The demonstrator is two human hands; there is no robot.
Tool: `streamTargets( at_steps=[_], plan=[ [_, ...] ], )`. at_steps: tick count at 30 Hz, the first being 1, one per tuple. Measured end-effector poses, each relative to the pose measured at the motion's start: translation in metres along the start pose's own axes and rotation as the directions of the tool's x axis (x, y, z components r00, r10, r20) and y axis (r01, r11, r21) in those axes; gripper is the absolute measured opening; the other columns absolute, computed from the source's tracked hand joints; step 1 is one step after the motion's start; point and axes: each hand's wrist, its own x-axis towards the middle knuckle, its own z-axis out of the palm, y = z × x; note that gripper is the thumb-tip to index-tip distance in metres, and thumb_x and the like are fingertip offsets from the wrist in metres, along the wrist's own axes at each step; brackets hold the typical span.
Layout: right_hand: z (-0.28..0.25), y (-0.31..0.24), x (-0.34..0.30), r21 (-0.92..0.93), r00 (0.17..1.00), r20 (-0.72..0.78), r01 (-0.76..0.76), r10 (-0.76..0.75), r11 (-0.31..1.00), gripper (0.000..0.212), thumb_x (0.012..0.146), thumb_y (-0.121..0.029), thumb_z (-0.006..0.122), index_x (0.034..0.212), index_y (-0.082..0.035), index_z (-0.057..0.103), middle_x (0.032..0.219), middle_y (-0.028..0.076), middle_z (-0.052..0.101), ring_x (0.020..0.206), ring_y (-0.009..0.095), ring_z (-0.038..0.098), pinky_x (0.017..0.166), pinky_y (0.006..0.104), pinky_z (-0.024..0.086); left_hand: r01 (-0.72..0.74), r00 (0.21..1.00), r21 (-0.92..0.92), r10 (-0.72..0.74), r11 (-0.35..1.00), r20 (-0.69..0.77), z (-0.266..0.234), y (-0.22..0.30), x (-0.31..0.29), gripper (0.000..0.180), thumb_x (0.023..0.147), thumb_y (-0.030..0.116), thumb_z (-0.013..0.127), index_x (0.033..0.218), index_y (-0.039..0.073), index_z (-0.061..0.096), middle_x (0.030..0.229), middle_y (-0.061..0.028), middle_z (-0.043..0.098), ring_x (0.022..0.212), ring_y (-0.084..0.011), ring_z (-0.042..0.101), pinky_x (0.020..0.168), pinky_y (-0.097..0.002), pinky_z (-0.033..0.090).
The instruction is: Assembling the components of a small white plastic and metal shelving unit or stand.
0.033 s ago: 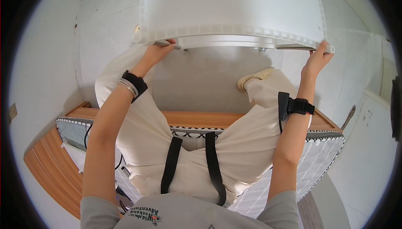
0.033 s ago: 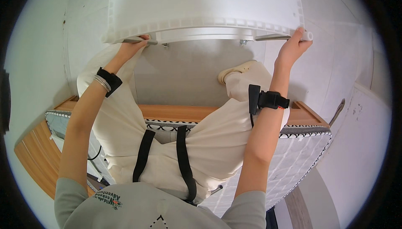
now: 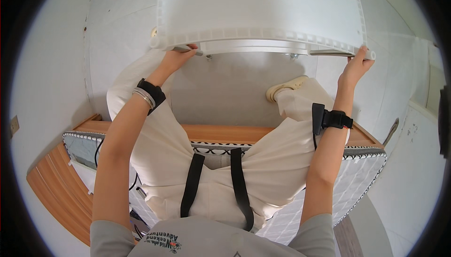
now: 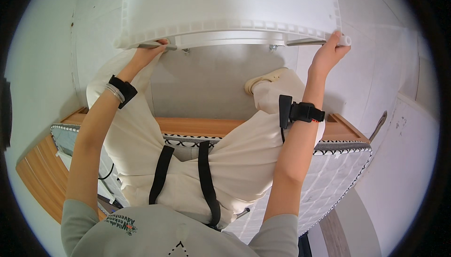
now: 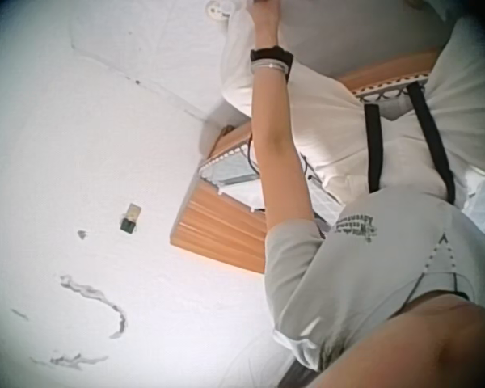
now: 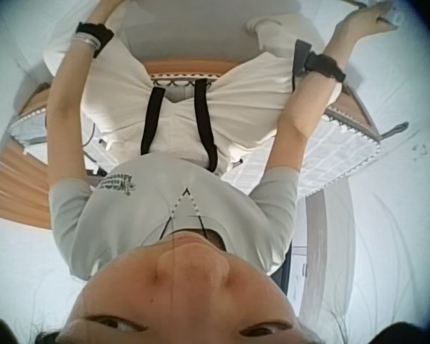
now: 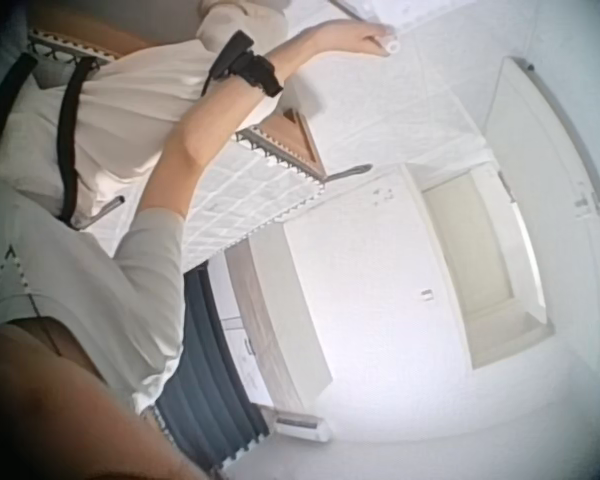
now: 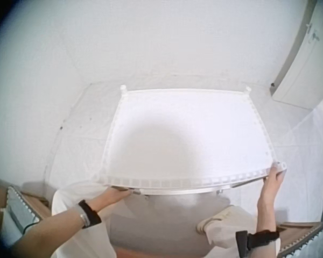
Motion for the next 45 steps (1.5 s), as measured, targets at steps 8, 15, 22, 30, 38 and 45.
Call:
streamTargets(
  at_steps=[8,15,22,30,38,45],
  plan=[
    [0.000,0.003,-0.002,0.002,1.000,-0.012,0.004,-0.004,1.000,0.032,0.090,-0.024,0.045,0.107,0.002,0.038,0.101,0.010,0.043,0.094,0.017,0.042,0.087,0.0303,0.034,0.014,0.997,-0.076,-0.019,0.997,-0.071,0.002,0.005,0.010,0.015,0.075,0.016,0.061,0.084,0.004,0.063,0.078,-0.0031,0.061,0.075,-0.0113,0.055,0.069,-0.0253,0.043],
    [-0.001,0.003,-0.003,-0.031,1.000,-0.008,0.004,-0.005,0.999,0.032,0.090,-0.025,0.045,0.107,0.002,0.038,0.101,0.010,0.043,0.094,0.018,0.043,0.087,0.0306,0.035,0.079,0.977,-0.292,-0.133,0.953,-0.168,0.010,0.011,0.015,0.010,0.072,0.011,0.063,0.078,0.002,0.062,0.077,-0.0027,0.061,0.075,-0.0097,0.055,0.067,-0.0250,0.043],
    [-0.003,0.011,0.003,-0.047,1.000,-0.005,0.020,-0.021,0.999,0.029,0.090,-0.025,0.046,0.105,-0.001,0.036,0.100,0.008,0.043,0.089,0.016,0.044,0.081,0.0313,0.039,0.022,0.975,-0.234,-0.072,0.972,-0.208,0.015,0.000,0.018,0.010,0.072,0.011,0.061,0.078,0.002,0.064,0.082,-0.0039,0.064,0.078,-0.0119,0.057,0.070,-0.0255,0.044],
    [0.004,-0.002,-0.004,-0.039,0.999,-0.050,0.019,-0.020,0.999,0.030,0.090,-0.024,0.045,0.103,0.002,0.038,0.098,0.010,0.044,0.091,0.017,0.044,0.084,0.0302,0.036,0.028,0.994,-0.235,-0.052,0.972,-0.098,0.010,-0.003,0.015,0.014,0.077,0.012,0.059,0.083,0.001,0.064,0.089,-0.0059,0.064,0.085,-0.0133,0.057,0.077,-0.0265,0.043],
    [0.005,-0.001,-0.007,-0.105,0.995,-0.095,0.017,-0.027,0.994,0.030,0.090,-0.024,0.043,0.103,0.002,0.037,0.098,0.012,0.044,0.090,0.019,0.044,0.085,0.0304,0.036,0.107,0.994,-0.051,-0.106,0.993,0.012,0.005,0.004,0.009,0.023,0.083,0.017,0.057,0.100,0.002,0.062,0.095,-0.0064,0.062,0.088,-0.0129,0.054,0.080,-0.0259,0.043],
    [0.008,0.001,-0.006,-0.046,0.997,-0.070,0.027,-0.030,0.999,0.030,0.090,-0.024,0.044,0.102,0.003,0.038,0.098,0.013,0.046,0.091,0.020,0.045,0.085,0.0312,0.036,0.006,1.000,-0.074,-0.007,0.997,-0.015,-0.002,-0.014,0.005,0.021,0.079,0.014,0.058,0.096,0.001,0.061,0.093,-0.0085,0.062,0.089,-0.0184,0.057,0.078,-0.0310,0.044]
  ],
)
